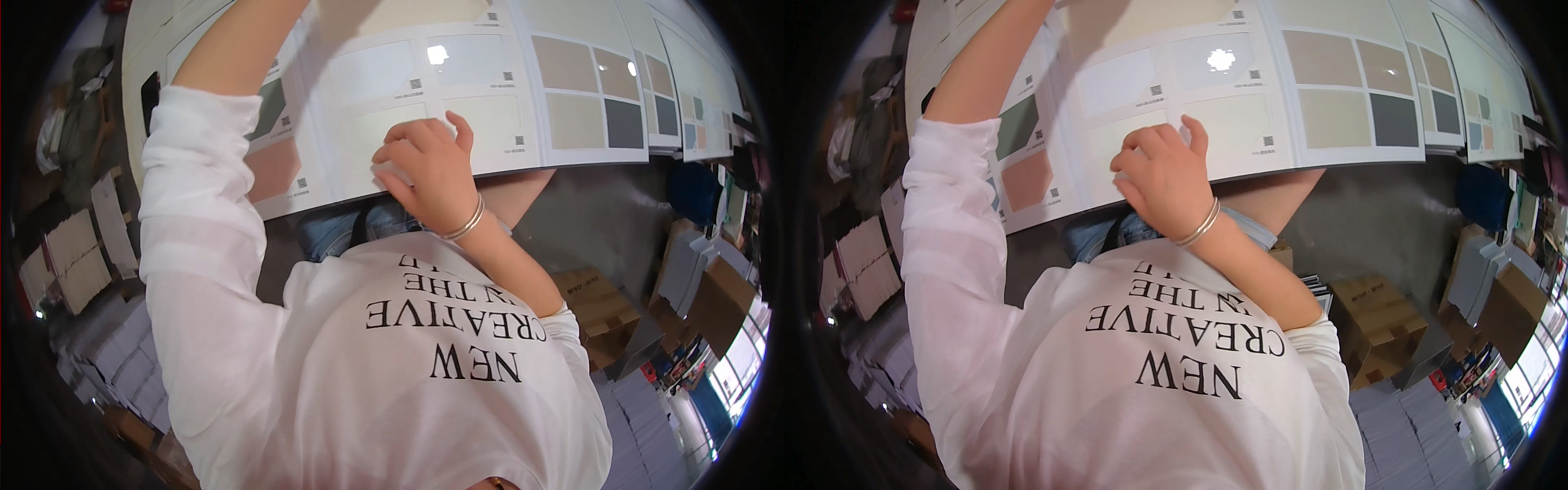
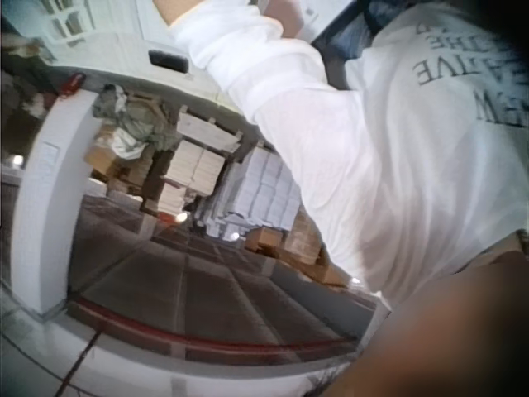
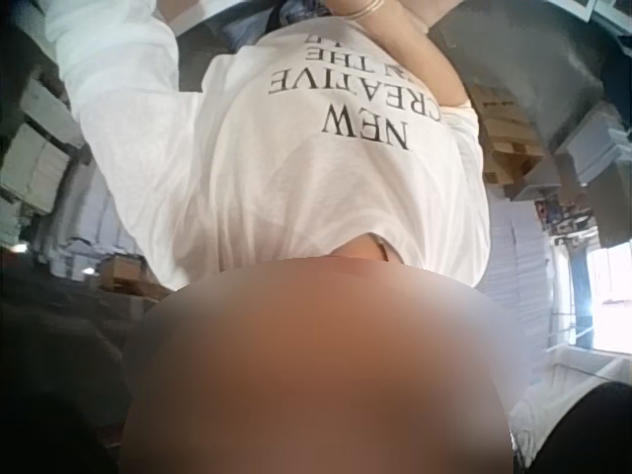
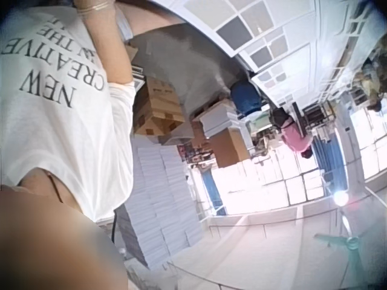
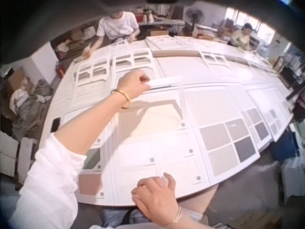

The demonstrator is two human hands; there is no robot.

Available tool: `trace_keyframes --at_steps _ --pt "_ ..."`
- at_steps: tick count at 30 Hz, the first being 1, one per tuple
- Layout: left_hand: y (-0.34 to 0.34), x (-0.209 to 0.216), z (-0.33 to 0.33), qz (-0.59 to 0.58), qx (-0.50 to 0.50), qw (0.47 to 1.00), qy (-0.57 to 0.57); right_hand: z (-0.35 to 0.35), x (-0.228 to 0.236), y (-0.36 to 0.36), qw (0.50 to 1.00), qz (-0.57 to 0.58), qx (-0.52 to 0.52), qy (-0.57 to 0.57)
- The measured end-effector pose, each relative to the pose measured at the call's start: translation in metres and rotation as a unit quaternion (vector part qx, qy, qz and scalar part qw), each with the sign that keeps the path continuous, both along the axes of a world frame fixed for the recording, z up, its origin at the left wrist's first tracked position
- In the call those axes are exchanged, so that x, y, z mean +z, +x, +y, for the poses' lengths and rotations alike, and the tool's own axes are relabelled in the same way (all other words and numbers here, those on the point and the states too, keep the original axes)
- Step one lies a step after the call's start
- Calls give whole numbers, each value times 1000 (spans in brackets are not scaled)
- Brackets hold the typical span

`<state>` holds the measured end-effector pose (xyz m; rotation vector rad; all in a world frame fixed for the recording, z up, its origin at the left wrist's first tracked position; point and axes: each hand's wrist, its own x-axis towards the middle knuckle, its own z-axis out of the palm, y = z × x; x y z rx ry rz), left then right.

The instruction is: Inspecting and organizing color sample books using paper templates in a factory workspace.

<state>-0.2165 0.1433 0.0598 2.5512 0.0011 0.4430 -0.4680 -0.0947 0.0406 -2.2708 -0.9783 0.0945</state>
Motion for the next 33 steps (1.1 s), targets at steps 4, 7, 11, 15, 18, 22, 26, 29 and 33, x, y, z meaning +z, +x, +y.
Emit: trace_keyframes --at_steps 4,7,11,15,18,22,26,29,33 --pt "0 -10 17 -29 -18 999 -14 -16 -2 -19 996 -35 -22 76" --pt "-14 2 4 3 5 1000 -19 -39 -10 -36 992 -80 -50 78" --pt "-10 -4 9 -5 -19 999 -33 -73 -22 -46 987 -86 -110 84" --pt "-15 0 0 -8 -5 999 -36 -104 -25 -50 978 -53 -202 2" --pt "-12 -1 -1 7 -10 999 -39 -120 -30 -50 968 -63 -238 -47" --pt "-12 4 -8 17 -7 999 -47 -130 -37 -45 954 -74 -287 -37" --pt "-21 9 -3 37 21 997 -59 -130 -36 -31 949 -95 -297 -39" --pt "-17 7 -11 58 41 996 -48 -136 -36 -26 945 -111 -302 -52" --pt "-22 10 -14 57 48 996 -55 -136 -33 -23 944 -111 -306 -58"
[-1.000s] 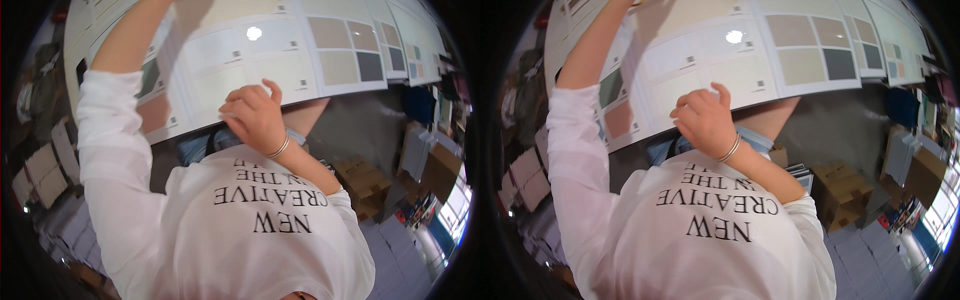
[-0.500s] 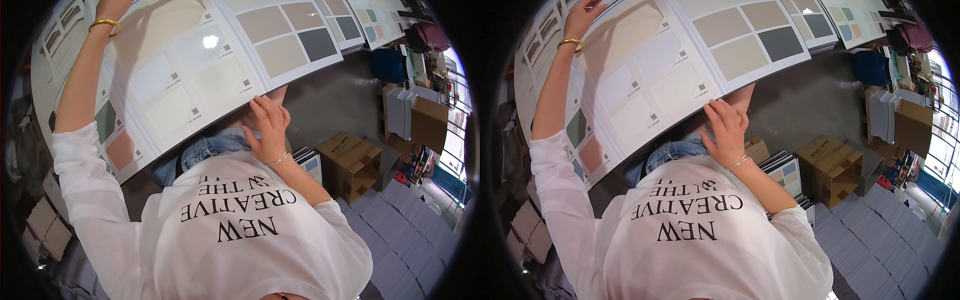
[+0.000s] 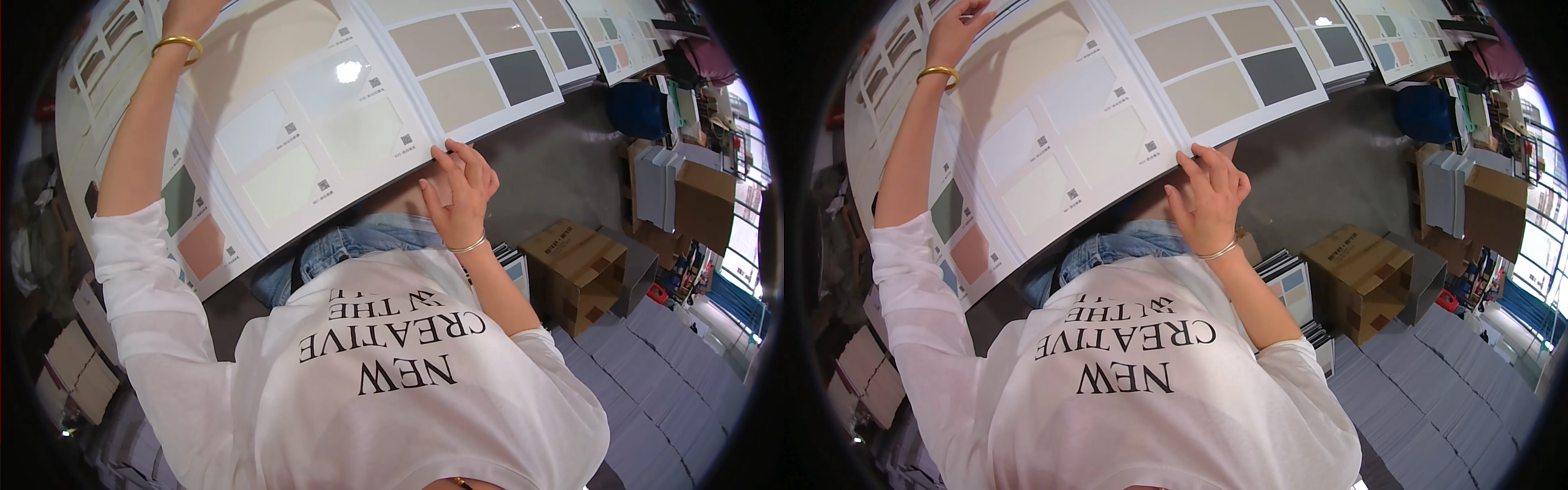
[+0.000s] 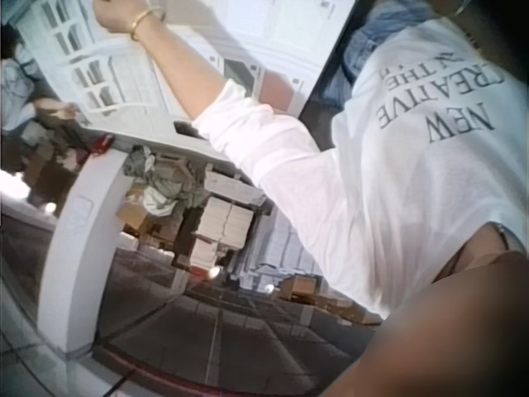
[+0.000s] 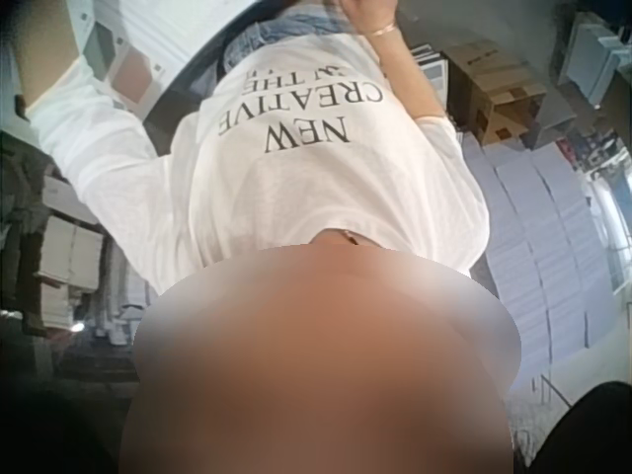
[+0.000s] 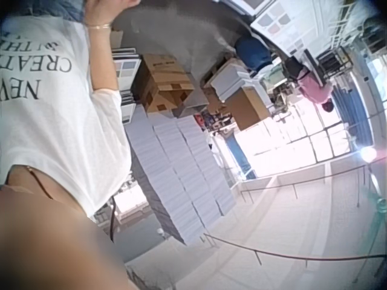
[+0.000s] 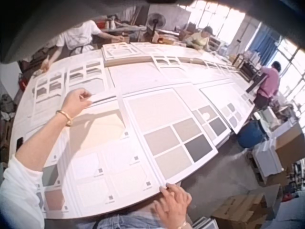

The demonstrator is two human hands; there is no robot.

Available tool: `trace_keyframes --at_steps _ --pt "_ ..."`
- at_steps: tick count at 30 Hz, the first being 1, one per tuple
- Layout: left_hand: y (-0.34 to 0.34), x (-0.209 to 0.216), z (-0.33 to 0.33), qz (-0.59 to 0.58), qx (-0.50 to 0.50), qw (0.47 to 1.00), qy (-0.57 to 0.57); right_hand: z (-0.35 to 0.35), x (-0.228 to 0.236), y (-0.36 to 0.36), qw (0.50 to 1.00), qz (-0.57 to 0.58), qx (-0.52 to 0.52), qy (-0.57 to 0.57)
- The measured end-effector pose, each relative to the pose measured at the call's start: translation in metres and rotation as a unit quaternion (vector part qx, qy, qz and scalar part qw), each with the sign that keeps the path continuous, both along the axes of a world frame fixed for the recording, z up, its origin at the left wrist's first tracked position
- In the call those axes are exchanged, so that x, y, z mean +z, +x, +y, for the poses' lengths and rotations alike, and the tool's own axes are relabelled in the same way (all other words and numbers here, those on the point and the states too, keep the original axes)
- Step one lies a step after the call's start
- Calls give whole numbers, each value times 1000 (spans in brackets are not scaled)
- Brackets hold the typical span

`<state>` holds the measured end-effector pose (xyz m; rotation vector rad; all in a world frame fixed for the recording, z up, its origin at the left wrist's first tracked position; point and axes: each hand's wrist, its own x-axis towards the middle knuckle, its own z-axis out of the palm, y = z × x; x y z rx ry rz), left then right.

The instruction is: Inspecting and organizing color sample books using paper templates in a factory workspace.

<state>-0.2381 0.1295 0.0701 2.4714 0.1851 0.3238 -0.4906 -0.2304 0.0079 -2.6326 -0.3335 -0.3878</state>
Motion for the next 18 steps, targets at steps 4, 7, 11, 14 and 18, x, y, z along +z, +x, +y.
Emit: trace_keyframes --at_steps 4,7,11,14,18 --pt "4 -6 8 -11 -11 1000 20 1 2 2 1000 3 0 9" --pt "7 -11 11 -31 -30 999 18 1 0 2 1000 5 -2 14" --pt "11 -19 16 -45 -43 998 1 2 2 2 1000 10 0 16" --pt "13 -22 16 -63 -46 997 8 0 1 1 1000 17 0 16" --pt "13 -22 17 -41 -40 998 -8 -1 2 1 1000 21 0 14"
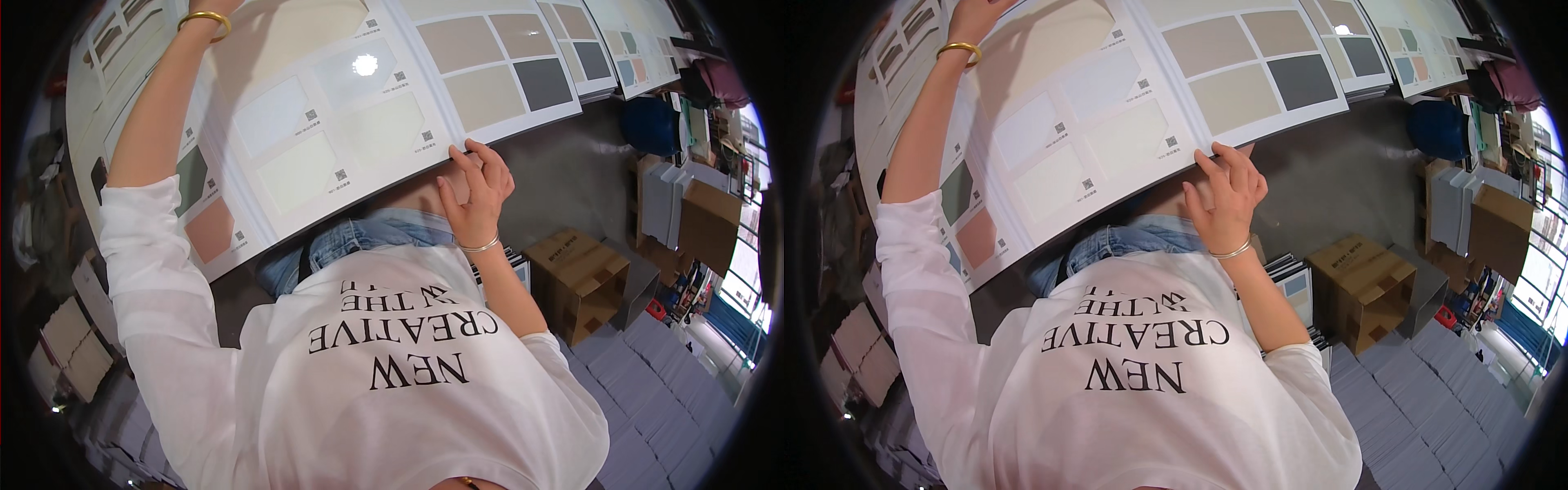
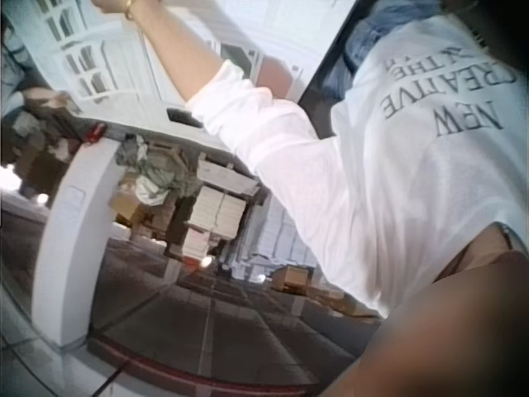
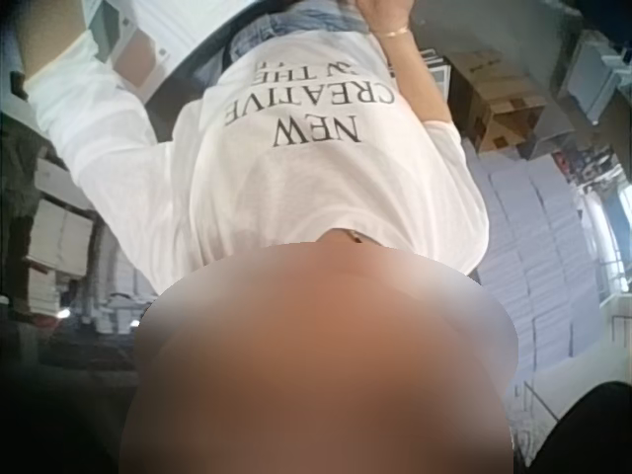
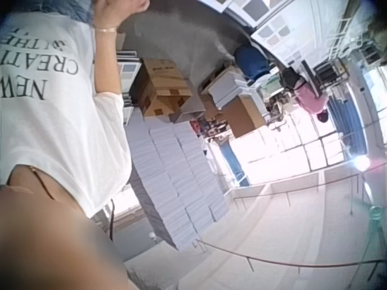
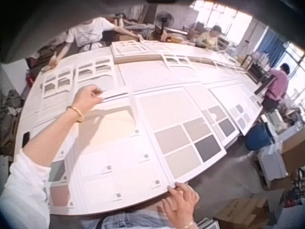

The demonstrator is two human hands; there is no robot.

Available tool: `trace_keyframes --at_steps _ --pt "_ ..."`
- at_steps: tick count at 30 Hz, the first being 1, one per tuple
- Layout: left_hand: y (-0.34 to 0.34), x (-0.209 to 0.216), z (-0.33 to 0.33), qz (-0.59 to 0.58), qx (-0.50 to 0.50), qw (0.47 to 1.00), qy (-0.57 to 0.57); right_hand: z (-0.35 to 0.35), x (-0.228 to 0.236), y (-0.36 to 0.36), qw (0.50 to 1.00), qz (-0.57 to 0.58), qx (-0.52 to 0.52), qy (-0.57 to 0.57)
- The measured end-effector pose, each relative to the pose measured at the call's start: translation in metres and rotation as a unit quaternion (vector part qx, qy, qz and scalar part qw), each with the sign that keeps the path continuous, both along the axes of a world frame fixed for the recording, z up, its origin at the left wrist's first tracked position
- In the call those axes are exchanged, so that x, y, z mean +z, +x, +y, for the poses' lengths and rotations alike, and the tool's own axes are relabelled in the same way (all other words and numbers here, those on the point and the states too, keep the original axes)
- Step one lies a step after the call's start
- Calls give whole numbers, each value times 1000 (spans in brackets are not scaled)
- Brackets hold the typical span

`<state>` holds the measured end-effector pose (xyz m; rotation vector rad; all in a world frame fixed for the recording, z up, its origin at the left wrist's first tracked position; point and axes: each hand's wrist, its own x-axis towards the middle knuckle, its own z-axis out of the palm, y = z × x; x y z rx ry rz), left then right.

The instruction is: Inspecting and organizing color sample books using paper templates in a factory workspace.

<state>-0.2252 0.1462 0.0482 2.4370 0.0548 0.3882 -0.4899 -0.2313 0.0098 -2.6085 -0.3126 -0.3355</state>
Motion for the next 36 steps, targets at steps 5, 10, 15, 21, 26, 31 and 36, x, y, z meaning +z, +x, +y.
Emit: trace_keyframes --at_steps 5,10,15,21,26,31,36 --pt "-1 1 -3 -9 1 1000 10 -2 -1 1 1000 1 2 1" --pt "5 -3 -1 -10 7 1000 20 -5 2 1 999 6 13 -39" --pt "1 1 -9 -29 7 999 40 19 11 -1 990 -11 108 -86" --pt "-5 4 -19 -47 17 995 86 65 11 -5 959 97 257 -75" --pt "4 -10 -7 -37 25 993 112 67 15 -4 957 102 261 -78" --pt "-7 -17 1 -74 19 984 159 66 16 -1 955 98 261 -100" --pt "-28 -34 76 -138 35 972 185 66 28 18 943 104 300 -100"
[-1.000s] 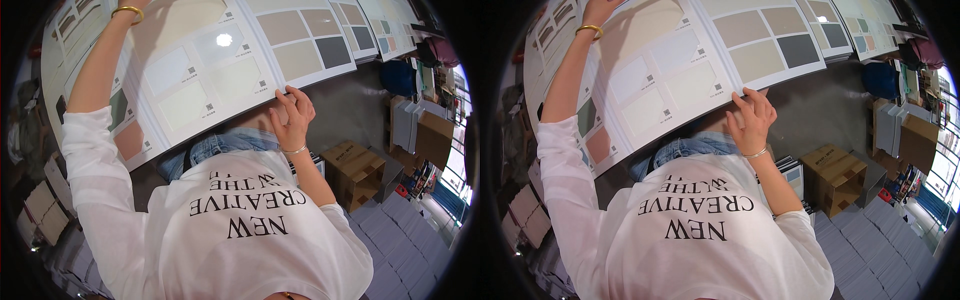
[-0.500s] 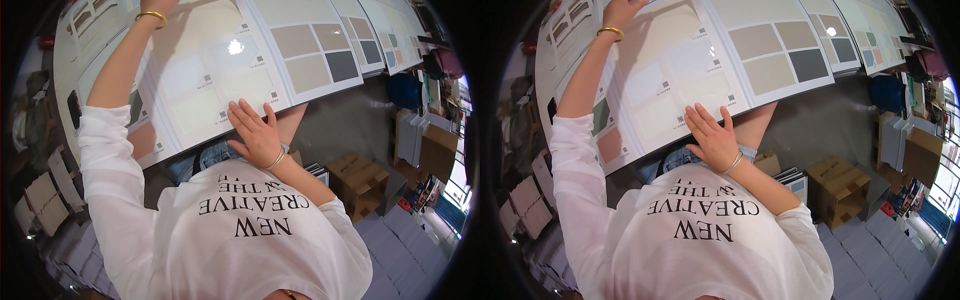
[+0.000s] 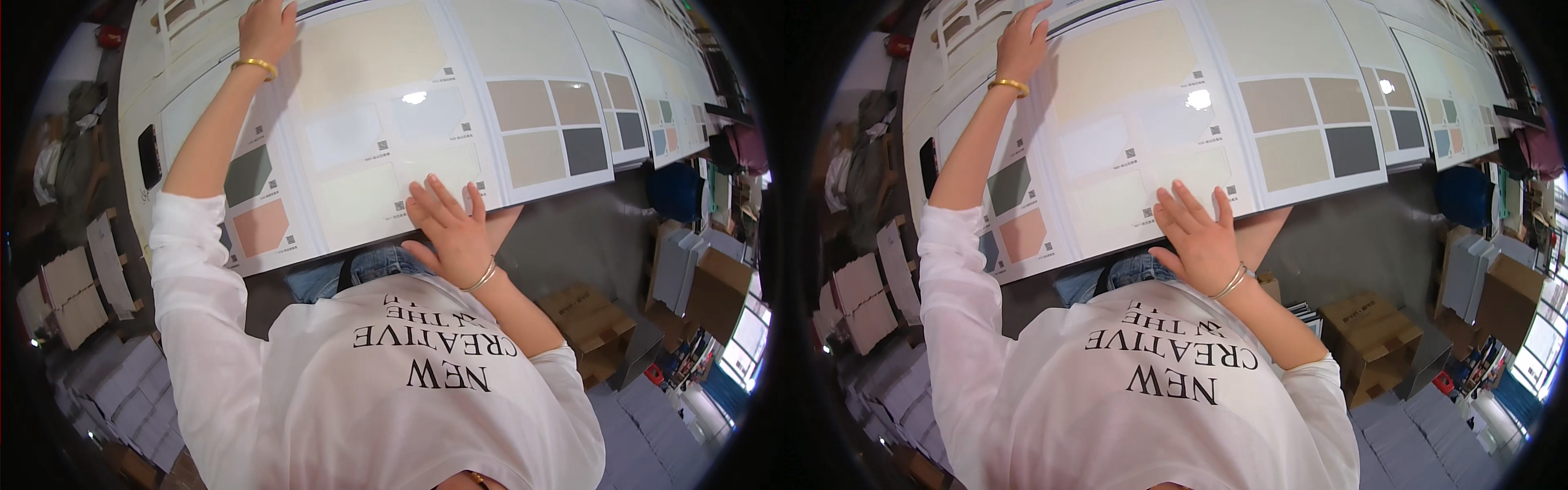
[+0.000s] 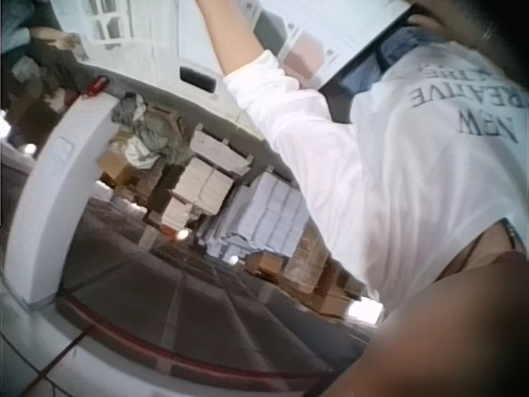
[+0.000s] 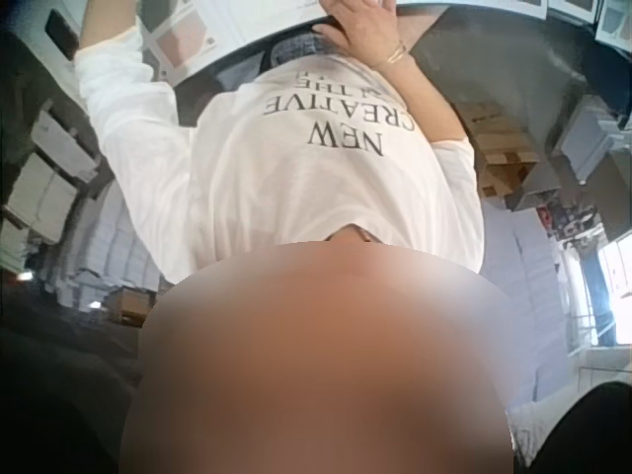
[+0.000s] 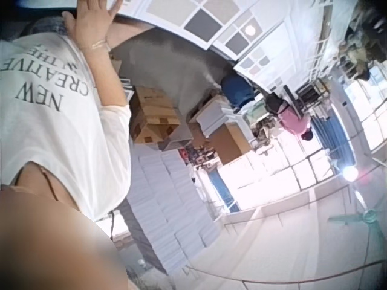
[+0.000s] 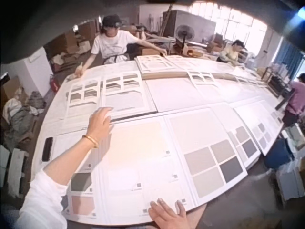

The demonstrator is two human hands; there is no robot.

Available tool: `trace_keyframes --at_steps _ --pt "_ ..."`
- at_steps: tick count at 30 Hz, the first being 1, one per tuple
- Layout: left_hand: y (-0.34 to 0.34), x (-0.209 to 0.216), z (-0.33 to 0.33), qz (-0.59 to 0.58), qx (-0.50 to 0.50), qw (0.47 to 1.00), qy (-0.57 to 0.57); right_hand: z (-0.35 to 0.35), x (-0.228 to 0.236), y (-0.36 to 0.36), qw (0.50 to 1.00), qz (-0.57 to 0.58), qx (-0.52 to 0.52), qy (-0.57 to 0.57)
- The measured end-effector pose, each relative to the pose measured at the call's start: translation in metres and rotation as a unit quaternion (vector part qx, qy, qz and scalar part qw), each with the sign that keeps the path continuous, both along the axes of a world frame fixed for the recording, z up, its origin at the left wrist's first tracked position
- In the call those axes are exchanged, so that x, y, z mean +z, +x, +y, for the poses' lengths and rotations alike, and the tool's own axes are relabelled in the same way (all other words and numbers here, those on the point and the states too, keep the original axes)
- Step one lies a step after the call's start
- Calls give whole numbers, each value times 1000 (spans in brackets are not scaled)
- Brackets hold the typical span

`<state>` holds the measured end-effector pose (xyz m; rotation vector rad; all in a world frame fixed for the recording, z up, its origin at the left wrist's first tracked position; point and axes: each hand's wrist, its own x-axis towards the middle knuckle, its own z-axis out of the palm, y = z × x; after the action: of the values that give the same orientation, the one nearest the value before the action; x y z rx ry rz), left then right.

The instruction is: Inspecting and organizing color sample books using paper templates in a factory workspace.

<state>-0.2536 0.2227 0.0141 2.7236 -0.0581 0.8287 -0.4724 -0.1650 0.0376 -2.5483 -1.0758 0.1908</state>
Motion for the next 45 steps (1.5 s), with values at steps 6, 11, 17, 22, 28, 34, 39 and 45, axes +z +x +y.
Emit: trace_keyframes --at_steps 6,11,17,22,28,34,39,45 --pt "-77 -26 33 54 -70 994 -62 31 2 70 996 -75 -24 -30" --pt "-114 -30 27 131 -103 985 -42 75 -17 96 993 -62 -13 -98" --pt "-108 -31 16 194 -116 973 41 121 -25 83 997 -35 55 -41" --pt "-95 -33 10 183 -71 979 53 148 -16 82 992 -53 88 -69" --pt "-88 -29 -1 193 -8 980 50 153 -18 102 991 -51 96 -72" --pt "-87 -32 1 194 1 980 35 214 -42 169 997 -71 9 -34" --pt "-85 -36 1 203 1 979 24 232 -41 202 998 -48 0 -47" --pt "-90 -31 4 205 15 978 46 169 -26 240 994 -55 -50 -84"
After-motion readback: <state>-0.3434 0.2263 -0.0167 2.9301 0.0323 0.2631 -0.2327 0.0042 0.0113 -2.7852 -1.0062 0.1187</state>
